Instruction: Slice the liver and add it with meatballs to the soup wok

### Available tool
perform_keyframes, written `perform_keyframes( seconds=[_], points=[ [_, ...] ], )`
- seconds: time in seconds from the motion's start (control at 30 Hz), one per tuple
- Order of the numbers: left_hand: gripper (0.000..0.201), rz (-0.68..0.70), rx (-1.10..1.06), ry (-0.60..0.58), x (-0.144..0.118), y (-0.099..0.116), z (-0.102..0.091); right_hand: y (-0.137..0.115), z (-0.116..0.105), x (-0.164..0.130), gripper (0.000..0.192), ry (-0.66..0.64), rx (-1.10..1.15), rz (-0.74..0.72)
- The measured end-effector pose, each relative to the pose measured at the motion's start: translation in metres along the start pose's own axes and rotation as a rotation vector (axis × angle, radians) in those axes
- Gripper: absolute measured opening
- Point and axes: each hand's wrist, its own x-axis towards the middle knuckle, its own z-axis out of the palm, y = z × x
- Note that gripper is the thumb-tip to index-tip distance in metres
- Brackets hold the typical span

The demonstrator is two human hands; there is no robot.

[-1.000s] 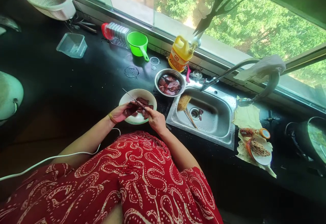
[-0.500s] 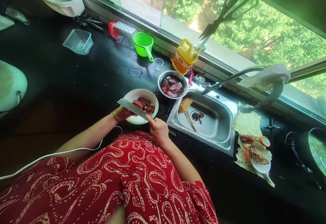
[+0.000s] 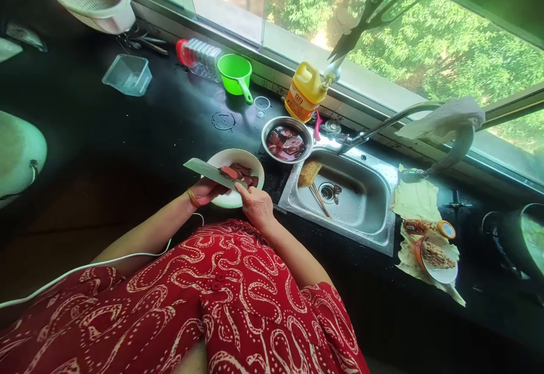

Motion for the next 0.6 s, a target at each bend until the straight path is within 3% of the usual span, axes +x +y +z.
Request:
perform_keyframes(
  seconds=[0.1, 0.4, 0.6],
  points=[
    [0.035, -0.009, -0.067, 0.064, 0.004, -0.007, -0.008, -0.002, 0.004, 0.008, 0.043, -0.01, 0.02, 0.004],
    [0.016, -0.1, -0.14, 0.081, 0.01, -0.008, -0.022, 0.002, 0.011, 0.019, 0.039, -0.009, 0.268, 0.083],
    [0.007, -0.173, -0.188, -0.007, 0.011, 0.002, -0.028, 0.013, -0.002, 0.012, 0.036, 0.048, 0.484, 0.167]
  ],
)
